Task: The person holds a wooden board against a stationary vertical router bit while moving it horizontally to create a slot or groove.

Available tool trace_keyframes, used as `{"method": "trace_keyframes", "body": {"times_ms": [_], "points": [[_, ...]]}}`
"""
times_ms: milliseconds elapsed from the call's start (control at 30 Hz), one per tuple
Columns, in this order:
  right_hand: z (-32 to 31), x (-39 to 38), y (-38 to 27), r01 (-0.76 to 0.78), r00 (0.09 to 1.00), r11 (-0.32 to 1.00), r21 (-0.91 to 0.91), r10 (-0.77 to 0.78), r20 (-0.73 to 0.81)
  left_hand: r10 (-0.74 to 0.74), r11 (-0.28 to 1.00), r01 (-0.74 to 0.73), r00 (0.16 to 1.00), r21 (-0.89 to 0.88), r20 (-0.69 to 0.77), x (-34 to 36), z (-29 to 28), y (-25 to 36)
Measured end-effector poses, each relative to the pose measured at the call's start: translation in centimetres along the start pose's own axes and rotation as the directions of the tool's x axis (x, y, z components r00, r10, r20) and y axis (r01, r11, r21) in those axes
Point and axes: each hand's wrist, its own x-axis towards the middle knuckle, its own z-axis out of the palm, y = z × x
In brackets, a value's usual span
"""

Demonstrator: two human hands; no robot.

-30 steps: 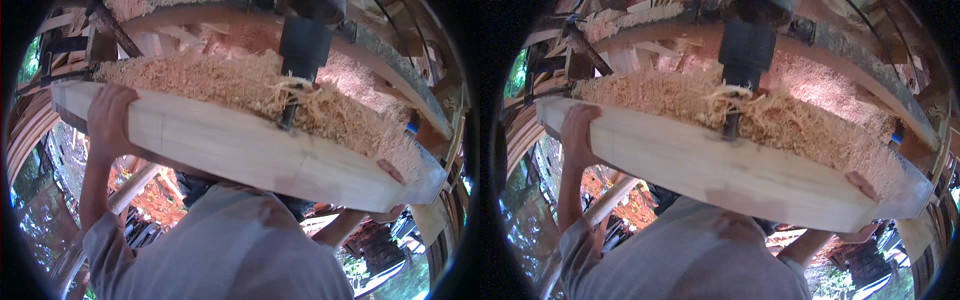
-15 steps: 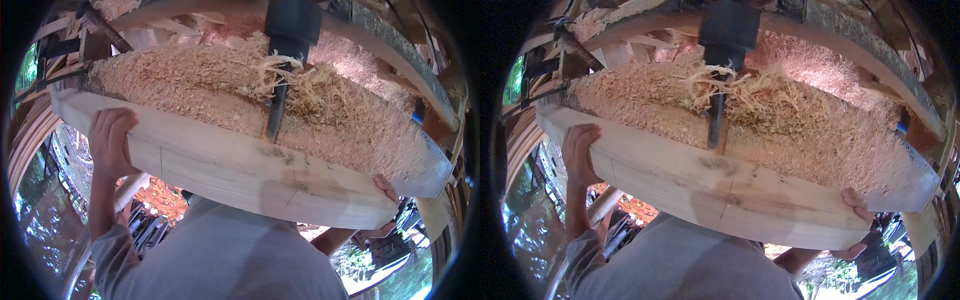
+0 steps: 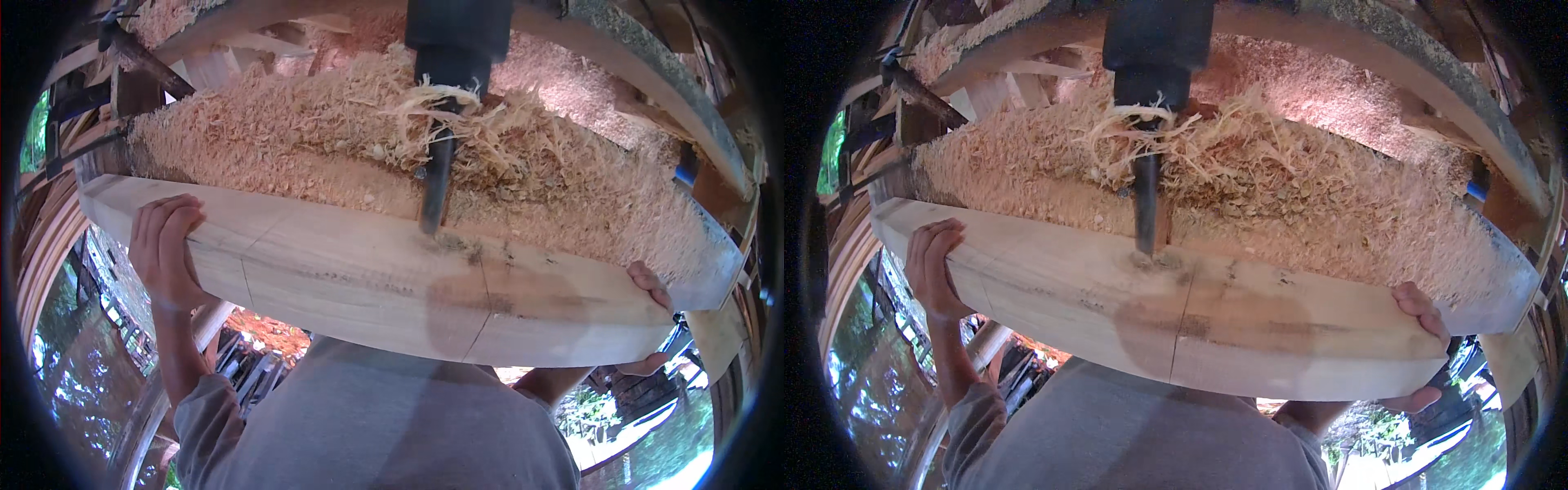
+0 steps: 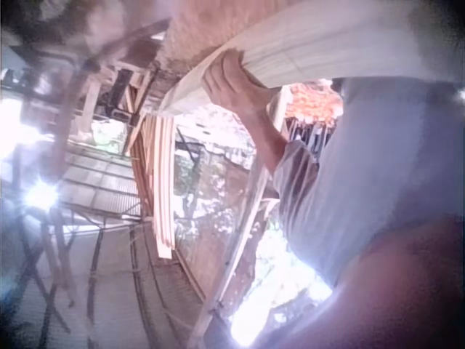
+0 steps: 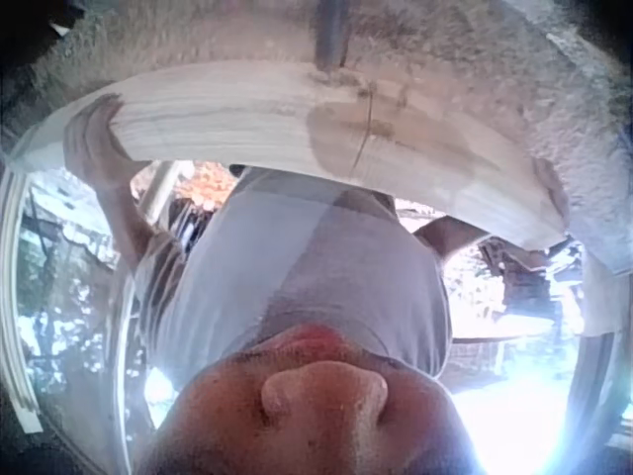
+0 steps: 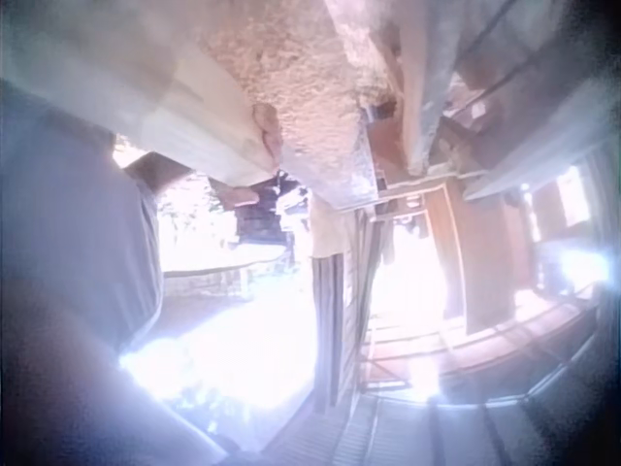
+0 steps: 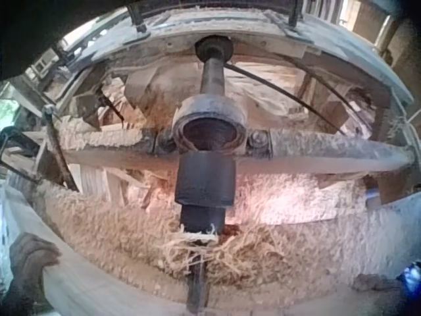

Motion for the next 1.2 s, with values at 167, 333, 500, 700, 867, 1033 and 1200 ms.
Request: {"method": "trace_keyframes", "body": {"times_ms": [167,333,500,700,867,1033,1200], "points": [[-1.8,0.6,-0.8,-0.002,0.988,0.994,-0.108,0.018,0.154,0.007,1.000,-0.007,1.000,-0.006,-0.001,0.8,0.0,-0.3],[-0.9,0.0,-0.2,-0.001,1.000,1.000,-0.029,0.001,0.017,0.016,1.000,-0.016,1.000,0.008,-0.005,0.9,0.4,-0.4],[-2.4,1.1,-1.1,-0.054,0.985,0.989,-0.135,0.075,0.153,0.035,0.999,-0.035,0.999,0.009,0.003,1.3,0.1,-0.3],[-4.5,1.9,-0.8,-0.059,0.945,0.995,-0.078,0.081,0.316,0.023,0.999,-0.022,0.999,0.042,-0.029,1.0,0.2,-0.7],[-2.5,1.5,0.0,-0.071,0.982,0.995,0.063,0.059,0.179,0.050,0.998,-0.050,0.999,0.049,0.006,1.2,0.1,-0.9],[-2.9,2.2,0.7,-0.045,0.980,0.994,0.097,0.025,0.196,0.038,0.998,-0.038,0.999,0.057,0.002,1.5,0.0,-0.7],[-3.0,2.5,0.9,-0.054,0.992,0.997,0.057,0.047,0.115,0.049,0.996,-0.047,0.999,0.082,-0.022,1.4,0.4,-1.5]]}}
